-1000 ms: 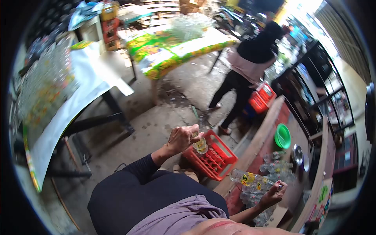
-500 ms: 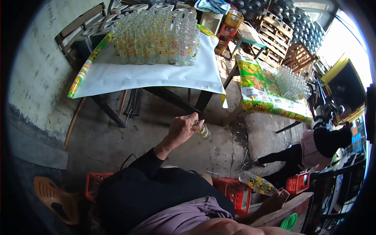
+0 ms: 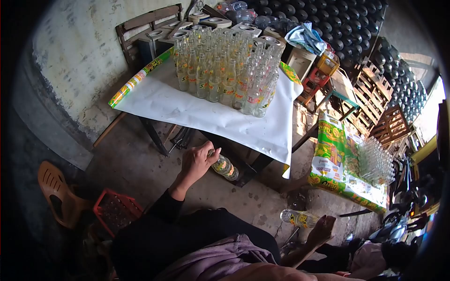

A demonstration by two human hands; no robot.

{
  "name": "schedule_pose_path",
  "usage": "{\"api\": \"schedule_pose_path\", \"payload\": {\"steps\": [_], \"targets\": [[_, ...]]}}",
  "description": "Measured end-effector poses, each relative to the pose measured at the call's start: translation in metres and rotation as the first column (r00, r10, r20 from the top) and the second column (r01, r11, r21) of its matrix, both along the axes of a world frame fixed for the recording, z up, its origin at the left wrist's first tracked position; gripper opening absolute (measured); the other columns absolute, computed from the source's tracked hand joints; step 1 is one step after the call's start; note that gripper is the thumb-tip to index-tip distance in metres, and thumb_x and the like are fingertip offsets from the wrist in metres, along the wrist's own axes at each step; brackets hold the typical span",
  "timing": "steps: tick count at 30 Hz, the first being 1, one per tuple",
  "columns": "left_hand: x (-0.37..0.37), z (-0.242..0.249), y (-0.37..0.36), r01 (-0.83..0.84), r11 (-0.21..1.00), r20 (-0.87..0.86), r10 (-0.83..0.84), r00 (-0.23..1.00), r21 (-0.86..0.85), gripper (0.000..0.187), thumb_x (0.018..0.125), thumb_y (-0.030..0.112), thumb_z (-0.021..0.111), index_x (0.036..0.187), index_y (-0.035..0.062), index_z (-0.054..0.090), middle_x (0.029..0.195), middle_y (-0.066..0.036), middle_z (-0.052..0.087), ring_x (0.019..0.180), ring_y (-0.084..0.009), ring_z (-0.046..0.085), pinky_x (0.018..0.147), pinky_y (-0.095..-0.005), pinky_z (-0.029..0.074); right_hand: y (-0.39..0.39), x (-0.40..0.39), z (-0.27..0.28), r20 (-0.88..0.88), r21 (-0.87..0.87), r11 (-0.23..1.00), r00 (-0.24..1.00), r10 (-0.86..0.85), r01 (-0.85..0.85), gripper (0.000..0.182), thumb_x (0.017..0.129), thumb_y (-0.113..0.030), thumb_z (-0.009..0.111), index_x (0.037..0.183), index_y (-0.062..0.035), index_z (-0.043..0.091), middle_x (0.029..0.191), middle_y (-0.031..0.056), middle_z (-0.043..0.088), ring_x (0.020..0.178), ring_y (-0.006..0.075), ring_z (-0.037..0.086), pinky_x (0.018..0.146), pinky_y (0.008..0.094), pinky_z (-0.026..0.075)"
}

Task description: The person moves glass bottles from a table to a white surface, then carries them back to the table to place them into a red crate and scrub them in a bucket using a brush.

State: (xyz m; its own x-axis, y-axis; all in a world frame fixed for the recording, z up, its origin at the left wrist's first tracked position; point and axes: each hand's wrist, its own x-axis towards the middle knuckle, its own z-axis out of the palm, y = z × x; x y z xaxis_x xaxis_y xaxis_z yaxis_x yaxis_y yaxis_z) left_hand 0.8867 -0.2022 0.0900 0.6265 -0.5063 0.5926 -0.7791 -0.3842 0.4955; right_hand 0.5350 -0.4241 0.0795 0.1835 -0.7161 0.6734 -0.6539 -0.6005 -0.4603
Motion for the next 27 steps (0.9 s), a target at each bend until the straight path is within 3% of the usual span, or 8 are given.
{"api": "schedule_pose_path", "payload": {"steps": [3, 6, 7, 11, 13, 19, 23, 27], "targets": [[0.017, 0.003, 0.004, -0.137, 0.990, -0.026, 0.137, 0.990, 0.021, 0.028, 0.088, 0.028, 0.064, 0.075, 0.0066, 0.052, 0.058, -0.012, 0.056, 0.055, -0.0326, 0.059, 0.048, -0.0397, 0.042, -0.026, 0.047, -0.001, 0.013, -0.014, 0.990, 0.990, 0.139, -0.139, 0.010, 0.082, -0.010, 0.060, 0.078, -0.0044, 0.053, 0.070, 0.0139, 0.055, 0.060, 0.0339, 0.056, 0.055, 0.0415, 0.042], [0.040, -0.007, 0.019, -0.305, 0.940, -0.041, 0.303, 0.952, -0.156, 0.025, 0.087, 0.026, 0.064, 0.077, 0.0062, 0.054, 0.059, -0.012, 0.057, 0.055, -0.0321, 0.059, 0.050, -0.0399, 0.042, -0.040, 0.092, -0.002, -0.017, -0.037, 0.963, 0.964, 0.266, -0.267, 0.010, 0.080, -0.011, 0.061, 0.077, -0.0059, 0.053, 0.069, 0.0117, 0.055, 0.061, 0.0325, 0.057, 0.057, 0.0415, 0.042], [0.048, -0.003, 0.029, -0.365, 0.920, -0.039, 0.363, 0.931, -0.142, 0.024, 0.087, 0.025, 0.065, 0.078, 0.0052, 0.054, 0.061, -0.012, 0.058, 0.057, -0.0331, 0.058, 0.051, -0.0404, 0.043, -0.041, 0.107, 0.000, -0.031, -0.031, 0.956, 0.957, 0.290, -0.291, 0.010, 0.080, -0.011, 0.061, 0.077, -0.0059, 0.053, 0.069, 0.0117, 0.055, 0.061, 0.0325, 0.057, 0.057, 0.0415, 0.042], [0.089, 0.016, 0.071, -0.525, 0.827, -0.046, 0.528, 0.848, -0.199, 0.022, 0.088, 0.021, 0.064, 0.079, 0.0032, 0.053, 0.063, -0.016, 0.056, 0.059, -0.0367, 0.056, 0.052, -0.0415, 0.040, -0.039, 0.166, 0.006, 0.002, -0.083, 0.888, 0.891, 0.454, -0.452, 0.019, 0.084, -0.024, 0.060, 0.076, -0.0071, 0.053, 0.068, 0.0098, 0.056, 0.060, 0.0305, 0.058, 0.056, 0.0403, 0.042], [0.116, 0.018, 0.089, -0.598, 0.775, -0.033, 0.605, 0.795, -0.205, 0.022, 0.087, 0.021, 0.064, 0.081, 0.0034, 0.053, 0.064, -0.017, 0.056, 0.061, -0.0384, 0.055, 0.053, -0.0434, 0.040, -0.033, 0.196, 0.005, 0.062, -0.021, 0.830, 0.828, 0.557, -0.557, 0.023, 0.085, -0.027, 0.059, 0.075, -0.0076, 0.053, 0.066, 0.0092, 0.056, 0.058, 0.0303, 0.057, 0.055, 0.0398, 0.042], [0.225, 0.031, 0.116, -0.643, 0.723, 0.001, 0.665, 0.747, -0.252, 0.024, 0.088, 0.024, 0.063, 0.080, 0.0045, 0.052, 0.063, -0.015, 0.058, 0.059, -0.0367, 0.058, 0.052, -0.0439, 0.041, 0.009, 0.300, 0.013, 0.111, -0.127, 0.803, 0.796, 0.595, -0.582, 0.028, 0.086, -0.029, 0.059, 0.071, -0.0066, 0.053, 0.062, 0.0081, 0.055, 0.053, 0.0276, 0.056, 0.052, 0.0371, 0.041], [0.306, 0.044, 0.115, -0.581, 0.786, 0.190, 0.616, 0.764, -0.214, 0.028, 0.087, 0.029, 0.064, 0.077, 0.0068, 0.050, 0.055, -0.010, 0.055, 0.053, -0.0317, 0.058, 0.048, -0.0416, 0.042, 0.042, 0.364, 0.028, 0.151, -0.186, 0.781, 0.768, 0.622, -0.596, 0.033, 0.087, -0.032, 0.057, 0.071, -0.0039, 0.053, 0.060, 0.0094, 0.054, 0.051, 0.0262, 0.054, 0.050, 0.0359, 0.039], [0.383, 0.052, 0.098, -0.487, 0.860, 0.230, 0.510, 0.829, -0.152, 0.029, 0.088, 0.030, 0.063, 0.076, 0.0075, 0.051, 0.054, -0.009, 0.054, 0.051, -0.0310, 0.056, 0.047, -0.0411, 0.041, 0.069, 0.403, 0.035, 0.155, -0.224, 0.782, 0.771, 0.617, -0.581, 0.031, 0.088, -0.030, 0.057, 0.071, -0.0044, 0.054, 0.061, 0.0086, 0.056, 0.052, 0.0257, 0.055, 0.050, 0.0353, 0.040]]}}
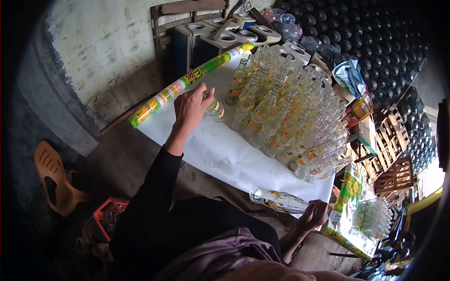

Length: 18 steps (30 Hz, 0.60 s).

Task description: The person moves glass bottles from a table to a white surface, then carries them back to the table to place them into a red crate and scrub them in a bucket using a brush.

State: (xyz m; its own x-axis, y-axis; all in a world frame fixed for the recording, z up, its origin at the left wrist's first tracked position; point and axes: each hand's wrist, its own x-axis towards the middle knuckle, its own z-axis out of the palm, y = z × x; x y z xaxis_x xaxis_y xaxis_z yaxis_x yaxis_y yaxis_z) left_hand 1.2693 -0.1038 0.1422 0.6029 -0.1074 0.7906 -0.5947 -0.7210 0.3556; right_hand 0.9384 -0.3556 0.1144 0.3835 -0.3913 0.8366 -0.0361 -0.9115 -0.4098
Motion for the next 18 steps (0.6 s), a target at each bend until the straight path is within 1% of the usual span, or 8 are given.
{"api": "schedule_pose_path", "payload": {"steps": [1, 6, 8, 9, 10, 13, 15, 18], "targets": [[0.015, 0.003, -0.006, 0.042, 0.997, -0.030, -0.041, 0.999, 0.061, 0.028, 0.088, 0.030, 0.063, 0.077, 0.0073, 0.051, 0.057, -0.011, 0.055, 0.053, -0.0318, 0.057, 0.048, -0.0412, 0.042, 0.008, 0.007, 0.001, 0.005, 0.017, 1.000, 1.000, -0.005, 0.005, 0.031, 0.088, -0.030, 0.057, 0.070, -0.0046, 0.054, 0.061, 0.0085, 0.056, 0.052, 0.0257, 0.055, 0.050, 0.0352, 0.041], [0.082, 0.002, -0.042, 0.224, 0.968, -0.007, -0.224, 0.974, 0.110, 0.031, 0.088, 0.032, 0.063, 0.074, 0.0074, 0.050, 0.052, -0.010, 0.054, 0.049, -0.0315, 0.057, 0.048, -0.0422, 0.043, 0.037, 0.018, -0.002, -0.029, -0.004, 0.981, 0.981, -0.192, 0.192, 0.030, 0.089, -0.029, 0.056, 0.071, -0.0049, 0.054, 0.062, 0.0084, 0.057, 0.053, 0.0263, 0.056, 0.051, 0.0359, 0.042], [0.104, -0.001, -0.055, 0.189, 0.960, 0.079, -0.209, 0.975, 0.209, 0.030, 0.085, 0.032, 0.065, 0.072, 0.0082, 0.053, 0.049, -0.008, 0.056, 0.043, -0.0252, 0.058, 0.040, -0.0371, 0.044, 0.042, 0.022, -0.001, -0.068, 0.019, 0.980, 0.978, -0.196, 0.198, 0.028, 0.088, -0.027, 0.056, 0.071, -0.0052, 0.054, 0.062, 0.0090, 0.057, 0.054, 0.0271, 0.057, 0.053, 0.0359, 0.043], [0.111, -0.001, -0.061, 0.207, 0.955, 0.052, -0.222, 0.974, 0.212, 0.030, 0.084, 0.034, 0.065, 0.073, 0.0083, 0.054, 0.049, -0.009, 0.057, 0.044, -0.0266, 0.059, 0.041, -0.0375, 0.046, 0.044, 0.025, -0.003, -0.078, 0.032, 0.976, 0.974, -0.211, 0.214, 0.021, 0.083, -0.021, 0.060, 0.071, -0.0053, 0.054, 0.063, 0.0090, 0.057, 0.055, 0.0278, 0.058, 0.054, 0.0358, 0.043], [0.116, -0.001, -0.065, 0.220, 0.953, 0.049, -0.235, 0.971, 0.208, 0.030, 0.084, 0.034, 0.065, 0.073, 0.0083, 0.054, 0.049, -0.009, 0.057, 0.044, -0.0266, 0.059, 0.041, -0.0375, 0.046, 0.045, 0.031, 0.000, -0.081, 0.029, 0.973, 0.971, -0.224, 0.227, 0.021, 0.083, -0.021, 0.060, 0.071, -0.0053, 0.054, 0.063, 0.0090, 0.057, 0.055, 0.0278, 0.058, 0.054, 0.0358, 0.043], [0.129, 0.000, -0.074, 0.248, 0.930, -0.024, -0.251, 0.968, 0.273, 0.031, 0.084, 0.037, 0.066, 0.077, 0.0086, 0.056, 0.051, -0.010, 0.058, 0.047, -0.0282, 0.061, 0.043, -0.0388, 0.047, 0.056, 0.062, 0.011, -0.163, -0.025, 0.985, 0.972, -0.171, 0.169, 0.007, 0.070, -0.009, 0.061, 0.070, -0.0060, 0.054, 0.063, 0.0077, 0.057, 0.056, 0.0270, 0.058, 0.055, 0.0356, 0.044], [0.133, 0.001, -0.079, 0.313, 0.921, -0.055, -0.309, 0.949, 0.232, 0.036, 0.083, 0.043, 0.066, 0.082, 0.0086, 0.056, 0.053, -0.010, 0.059, 0.051, -0.0293, 0.062, 0.045, -0.0395, 0.048, 0.061, 0.091, 0.019, -0.150, -0.064, 0.998, 0.988, -0.032, 0.023, 0.012, 0.066, 0.000, 0.063, 0.072, -0.0069, 0.054, 0.064, 0.0074, 0.057, 0.055, 0.0265, 0.058, 0.054, 0.0338, 0.045], [0.141, -0.006, -0.086, 0.352, 0.913, -0.006, -0.358, 0.934, 0.206, 0.042, 0.082, 0.048, 0.066, 0.086, 0.0087, 0.054, 0.057, -0.011, 0.060, 0.055, -0.0295, 0.064, 0.047, -0.0393, 0.049, 0.073, 0.141, 0.035, -0.196, -0.063, 0.993, 0.977, 0.084, -0.098, 0.017, 0.068, -0.003, 0.070, 0.076, -0.0066, 0.056, 0.066, 0.0070, 0.060, 0.057, 0.0258, 0.060, 0.055, 0.0345, 0.046]]}}
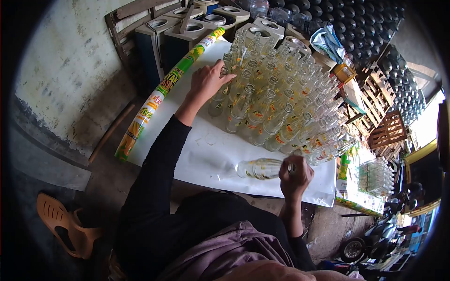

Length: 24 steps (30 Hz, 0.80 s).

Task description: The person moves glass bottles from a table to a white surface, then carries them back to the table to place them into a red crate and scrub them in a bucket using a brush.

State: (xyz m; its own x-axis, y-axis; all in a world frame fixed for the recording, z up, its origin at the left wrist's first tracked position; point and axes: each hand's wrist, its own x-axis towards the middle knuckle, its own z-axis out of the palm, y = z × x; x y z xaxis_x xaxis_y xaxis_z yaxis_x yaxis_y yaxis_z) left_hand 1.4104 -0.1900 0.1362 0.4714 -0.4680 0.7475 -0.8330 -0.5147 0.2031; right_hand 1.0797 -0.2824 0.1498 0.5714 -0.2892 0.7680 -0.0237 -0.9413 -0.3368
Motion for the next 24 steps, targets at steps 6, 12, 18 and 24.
{"api": "schedule_pose_path", "payload": {"steps": [6, 12, 18, 24], "targets": [[-0.014, -0.002, 0.015, 0.071, 0.995, -0.272, -0.087, 0.958, -0.067, 0.044, 0.084, 0.041, 0.067, 0.111, 0.0082, 0.056, 0.067, -0.011, 0.062, 0.059, -0.0273, 0.062, 0.054, -0.0363, 0.048, 0.021, 0.104, 0.015, -0.031, -0.106, 0.987, 0.992, 0.121, -0.124, 0.023, 0.076, -0.021, 0.075, 0.081, -0.0107, 0.055, 0.065, 0.0054, 0.059, 0.057, 0.0230, 0.061, 0.049, 0.0340, 0.045], [-0.066, -0.057, 0.062, 0.052, 0.944, -0.477, -0.212, 0.853, -0.326, 0.046, 0.093, 0.040, 0.054, 0.121, 0.0035, 0.052, 0.099, -0.013, 0.059, 0.085, -0.0289, 0.061, 0.075, -0.0392, 0.049, 0.036, 0.183, 0.006, -0.253, -0.090, 0.976, 0.952, 0.172, -0.200, 0.031, 0.085, -0.034, 0.064, 0.097, -0.0089, 0.049, 0.077, 0.0105, 0.060, 0.071, 0.0303, 0.064, 0.053, 0.0410, 0.049], [-0.093, -0.120, 0.062, 0.106, 0.933, -0.555, -0.293, 0.778, -0.344, 0.066, 0.090, 0.029, 0.061, 0.142, 0.0030, 0.029, 0.131, -0.020, 0.042, 0.119, -0.0353, 0.046, 0.092, -0.0420, 0.044, 0.035, 0.210, -0.009, -0.215, -0.069, 0.992, 0.972, 0.093, -0.110, 0.037, 0.085, -0.039, 0.063, 0.099, -0.0078, 0.049, 0.080, 0.0106, 0.061, 0.066, 0.0316, 0.063, 0.049, 0.0418, 0.047], [-0.078, -0.149, 0.047, 0.070, 0.966, -0.615, -0.214, 0.759, -0.250, 0.079, 0.083, 0.009, 0.067, 0.145, 0.0020, 0.018, 0.148, -0.023, 0.027, 0.133, -0.0388, 0.033, 0.106, -0.0432, 0.034, 0.030, 0.188, -0.011, -0.222, 0.062, 0.982, 0.957, 0.188, -0.178, 0.076, 0.085, -0.033, 0.063, 0.146, -0.0105, 0.025, 0.096, 0.0175, 0.059, 0.072, 0.0339, 0.063, 0.054, 0.0433, 0.048]]}}
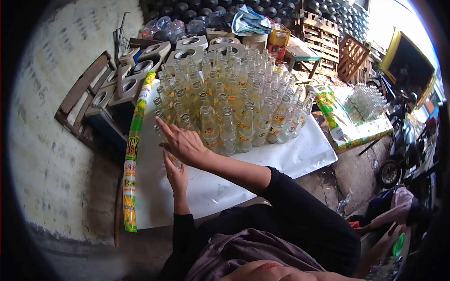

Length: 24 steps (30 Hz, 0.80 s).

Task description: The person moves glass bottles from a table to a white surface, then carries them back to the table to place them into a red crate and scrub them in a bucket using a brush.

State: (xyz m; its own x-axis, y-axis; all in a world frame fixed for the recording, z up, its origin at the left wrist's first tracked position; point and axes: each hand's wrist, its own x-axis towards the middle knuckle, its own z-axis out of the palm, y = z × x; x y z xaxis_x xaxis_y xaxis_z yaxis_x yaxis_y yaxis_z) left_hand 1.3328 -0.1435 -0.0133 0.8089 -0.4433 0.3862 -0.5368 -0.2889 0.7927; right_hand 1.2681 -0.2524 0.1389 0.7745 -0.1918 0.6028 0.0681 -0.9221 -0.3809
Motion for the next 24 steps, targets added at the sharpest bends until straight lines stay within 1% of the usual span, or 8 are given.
{"api": "schedule_pose_path", "payload": {"steps": [2, 7, 13, 16, 18, 19, 20, 24], "targets": [[0.002, 0.003, -0.002, -0.014, 1.000, -0.061, 0.014, 0.998, -0.008, 0.075, 0.085, 0.012, 0.065, 0.144, 0.0008, 0.020, 0.145, -0.024, 0.031, 0.131, -0.0392, 0.036, 0.105, -0.0428, 0.035, -0.002, -0.018, 0.001, -0.008, 0.026, 0.999, 0.999, 0.031, -0.030, 0.075, 0.086, -0.029, 0.062, 0.147, -0.0119, 0.021, 0.096, 0.0150, 0.057, 0.070, 0.0325, 0.062, 0.052, 0.0418, 0.048], [0.004, -0.010, -0.007, -0.006, 1.000, 0.026, 0.005, 1.000, 0.027, 0.070, 0.087, 0.015, 0.065, 0.142, -0.0007, 0.024, 0.138, -0.026, 0.038, 0.124, -0.0400, 0.045, 0.098, -0.0441, 0.044, -0.017, -0.082, -0.025, 0.027, 0.108, 0.993, 0.999, 0.035, -0.038, 0.067, 0.088, -0.020, 0.060, 0.146, -0.0154, 0.027, 0.091, 0.0086, 0.054, 0.070, 0.0281, 0.060, 0.049, 0.0381, 0.046], [-0.003, -0.005, -0.010, 0.022, 0.999, 0.065, -0.020, 0.998, -0.041, 0.067, 0.089, 0.011, 0.062, 0.142, -0.0013, 0.024, 0.130, -0.025, 0.045, 0.112, -0.0343, 0.055, 0.083, -0.0399, 0.056, -0.045, -0.180, -0.068, -0.133, 0.232, 0.932, 0.958, -0.253, 0.279, 0.061, 0.088, -0.015, 0.057, 0.143, -0.0150, 0.031, 0.095, 0.0086, 0.052, 0.071, 0.0284, 0.060, 0.053, 0.0399, 0.047], [0.001, -0.007, -0.010, 0.037, 0.999, -0.011, -0.036, 0.999, 0.028, 0.073, 0.088, 0.015, 0.065, 0.144, -0.0002, 0.022, 0.136, -0.026, 0.039, 0.117, -0.0365, 0.050, 0.092, -0.0436, 0.051, -0.052, -0.241, -0.090, -0.105, 0.301, 0.855, 0.906, -0.410, 0.422, 0.057, 0.087, -0.012, 0.058, 0.139, -0.0164, 0.037, 0.095, 0.0067, 0.056, 0.074, 0.0275, 0.061, 0.057, 0.0381, 0.049], [0.007, -0.018, -0.010, -0.122, 0.993, 0.255, 0.115, 0.960, 0.010, 0.080, 0.086, 0.021, 0.069, 0.145, 0.0004, 0.018, 0.142, -0.026, 0.031, 0.125, -0.0383, 0.042, 0.101, -0.0478, 0.042, -0.050, -0.285, -0.103, -0.149, 0.307, 0.780, 0.837, -0.526, 0.545, 0.056, 0.085, -0.009, 0.059, 0.137, -0.0155, 0.039, 0.095, 0.0061, 0.057, 0.075, 0.0275, 0.061, 0.059, 0.0382, 0.050], [0.010, -0.017, -0.009, -0.150, 0.987, 0.285, 0.126, 0.950, 0.064, 0.086, 0.084, 0.026, 0.070, 0.146, 0.0009, 0.016, 0.146, -0.026, 0.024, 0.130, -0.0402, 0.033, 0.107, -0.0502, 0.030, -0.048, -0.309, -0.113, -0.138, 0.314, 0.748, 0.808, -0.573, 0.585, 0.056, 0.085, -0.009, 0.059, 0.137, -0.0149, 0.039, 0.095, 0.0066, 0.057, 0.075, 0.0278, 0.061, 0.059, 0.0385, 0.050], [0.008, -0.018, -0.012, -0.116, 0.991, 0.292, 0.093, 0.952, 0.061, 0.086, 0.084, 0.026, 0.070, 0.146, 0.0009, 0.016, 0.146, -0.026, 0.024, 0.130, -0.0402, 0.033, 0.107, -0.0502, 0.030, -0.044, -0.332, -0.122, -0.126, 0.320, 0.713, 0.774, -0.620, 0.624, 0.056, 0.085, -0.010, 0.060, 0.137, -0.0142, 0.039, 0.094, 0.0070, 0.057, 0.075, 0.0280, 0.061, 0.059, 0.0388, 0.050], [-0.033, 0.025, -0.029, -0.218, 0.952, 0.506, 0.300, 0.809, -0.215, 0.083, 0.087, 0.028, 0.067, 0.146, 0.0001, 0.017, 0.139, -0.025, 0.032, 0.127, -0.0410, 0.032, 0.107, -0.0500, 0.027, -0.007, -0.423, -0.132, -0.202, 0.351, 0.521, 0.606, -0.769, 0.778, 0.055, 0.086, -0.013, 0.062, 0.136, -0.0130, 0.039, 0.095, 0.0084, 0.058, 0.076, 0.0299, 0.062, 0.063, 0.0394, 0.051]]}}
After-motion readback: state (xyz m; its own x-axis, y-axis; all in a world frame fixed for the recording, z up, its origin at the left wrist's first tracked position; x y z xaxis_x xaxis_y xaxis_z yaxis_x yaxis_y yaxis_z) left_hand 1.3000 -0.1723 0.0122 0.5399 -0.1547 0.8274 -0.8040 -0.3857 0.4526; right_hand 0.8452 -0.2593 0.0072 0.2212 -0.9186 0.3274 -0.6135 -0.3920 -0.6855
